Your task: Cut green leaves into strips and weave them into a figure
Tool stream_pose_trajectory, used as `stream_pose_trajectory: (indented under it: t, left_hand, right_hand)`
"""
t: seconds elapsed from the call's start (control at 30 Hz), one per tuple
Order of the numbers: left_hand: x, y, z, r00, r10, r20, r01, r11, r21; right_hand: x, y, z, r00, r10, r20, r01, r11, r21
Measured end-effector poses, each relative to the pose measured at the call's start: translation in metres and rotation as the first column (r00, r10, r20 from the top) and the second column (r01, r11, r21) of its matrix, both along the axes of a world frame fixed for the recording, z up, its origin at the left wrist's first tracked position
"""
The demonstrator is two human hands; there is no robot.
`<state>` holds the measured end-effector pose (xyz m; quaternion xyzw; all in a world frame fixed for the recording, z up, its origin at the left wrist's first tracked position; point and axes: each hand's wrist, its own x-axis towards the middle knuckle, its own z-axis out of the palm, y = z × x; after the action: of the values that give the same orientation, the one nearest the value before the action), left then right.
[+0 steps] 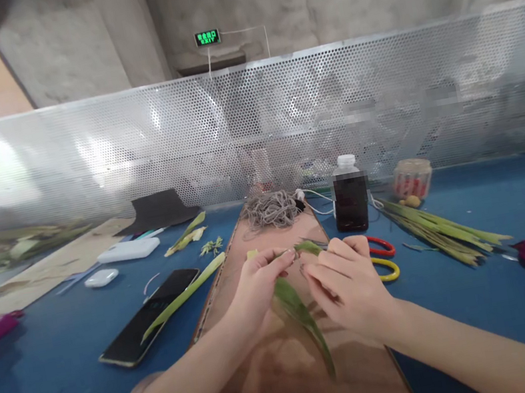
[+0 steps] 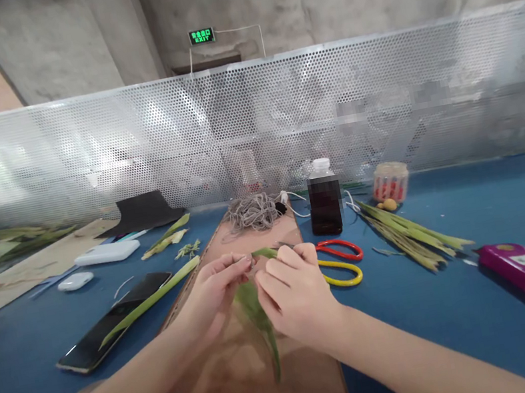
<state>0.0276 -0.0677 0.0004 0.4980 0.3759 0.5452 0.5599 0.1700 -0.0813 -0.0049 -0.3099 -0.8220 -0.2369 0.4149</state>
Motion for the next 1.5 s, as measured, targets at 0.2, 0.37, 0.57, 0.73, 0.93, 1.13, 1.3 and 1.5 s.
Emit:
stream_pose_trajectory:
  t: [0.2,0.37,0.57,0.73,0.93,1.13,1.3,1.5]
  left_hand:
    - [0.0,-0.002,-0.003,1.0,-0.016,-0.025,0.016,1.0,-0.008]
    - [-0.004,0.003,-0.005,0.99,0.002,-0.139,0.014,0.993,0.115]
    - [-0.004,-0.003,0.004,0.903,0.215,-0.371,-0.013,0.879,0.477]
    - [-0.001,-0.009,0.004,0.875,0.304,-0.377,-0.016,0.796,0.605]
    - [0.001,-0.01,0.004,0.848,0.356,-0.392,0.043,0.691,0.721]
    - [-0.005,-0.006,0.003,0.808,0.452,-0.378,0.146,0.467,0.872]
    - [-0.01,-0.012,0.003,0.75,0.622,-0.223,0.145,0.175,0.974]
    - [-0.007,-0.022,0.011,0.764,0.567,-0.307,0.225,0.211,0.951]
  right_hand:
    - [0.001,0.003,-0.004,0.992,0.005,0.127,-0.014,0.998,0.067]
    - [0.0,0.003,-0.006,0.997,0.065,0.047,-0.062,0.996,-0.065]
    - [-0.009,-0.007,-0.004,0.959,0.041,-0.281,-0.173,0.87,-0.462]
    - [-0.013,-0.007,-0.004,0.907,0.08,-0.414,-0.294,0.824,-0.484]
    - [-0.008,0.005,-0.008,0.837,0.114,-0.536,-0.352,0.861,-0.367]
    - [-0.01,0.017,-0.006,0.448,0.02,-0.894,-0.779,0.5,-0.379]
    - [-0.004,0.022,0.003,0.426,0.12,-0.897,-0.823,0.465,-0.328]
    - [0.011,0.02,0.006,0.6,0.303,-0.741,-0.758,0.511,-0.405]
